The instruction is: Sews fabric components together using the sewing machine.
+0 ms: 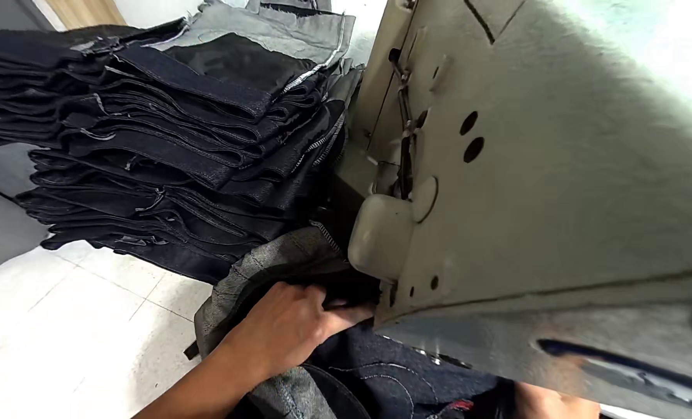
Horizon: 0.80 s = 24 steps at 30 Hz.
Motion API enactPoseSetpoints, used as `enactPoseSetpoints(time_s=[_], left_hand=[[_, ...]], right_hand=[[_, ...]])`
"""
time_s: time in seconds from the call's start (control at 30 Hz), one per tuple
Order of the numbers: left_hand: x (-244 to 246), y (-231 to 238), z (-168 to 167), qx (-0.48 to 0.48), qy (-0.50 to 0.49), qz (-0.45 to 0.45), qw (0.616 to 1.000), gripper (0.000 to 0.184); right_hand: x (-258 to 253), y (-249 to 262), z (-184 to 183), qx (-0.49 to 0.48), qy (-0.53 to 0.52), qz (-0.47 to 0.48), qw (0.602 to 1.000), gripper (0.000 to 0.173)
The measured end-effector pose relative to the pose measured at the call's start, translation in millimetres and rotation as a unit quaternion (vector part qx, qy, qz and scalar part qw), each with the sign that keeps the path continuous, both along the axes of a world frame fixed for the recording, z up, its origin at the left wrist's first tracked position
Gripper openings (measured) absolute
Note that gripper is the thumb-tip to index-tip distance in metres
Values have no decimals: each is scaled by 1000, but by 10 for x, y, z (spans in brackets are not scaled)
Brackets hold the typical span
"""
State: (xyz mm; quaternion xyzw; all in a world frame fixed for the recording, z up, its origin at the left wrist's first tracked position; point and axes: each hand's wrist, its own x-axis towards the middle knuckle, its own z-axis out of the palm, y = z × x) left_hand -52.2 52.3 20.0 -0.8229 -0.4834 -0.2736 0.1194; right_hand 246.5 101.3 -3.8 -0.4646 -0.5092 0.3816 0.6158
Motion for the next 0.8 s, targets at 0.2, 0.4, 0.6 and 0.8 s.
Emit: enactPoseSetpoints(time_s=[0.2, 0.4, 0.6, 0.8], left_hand=[[-76, 6, -45, -7, -21, -20, 1000, 38], [-79, -24, -37, -23, -36, -23, 999, 33], [-48, -36, -17, -29, -22, -21, 999, 35], [6, -51, 9, -44, -22, -14, 999, 36]], right_hand=[[-22, -68, 102, -2, -22, 19, 1000, 52], [4, -26, 77, 23, -55, 31, 998, 43], [-10, -19, 11, 43, -57, 22, 997, 46], [11, 8, -35, 46, -82, 25, 995, 47]])
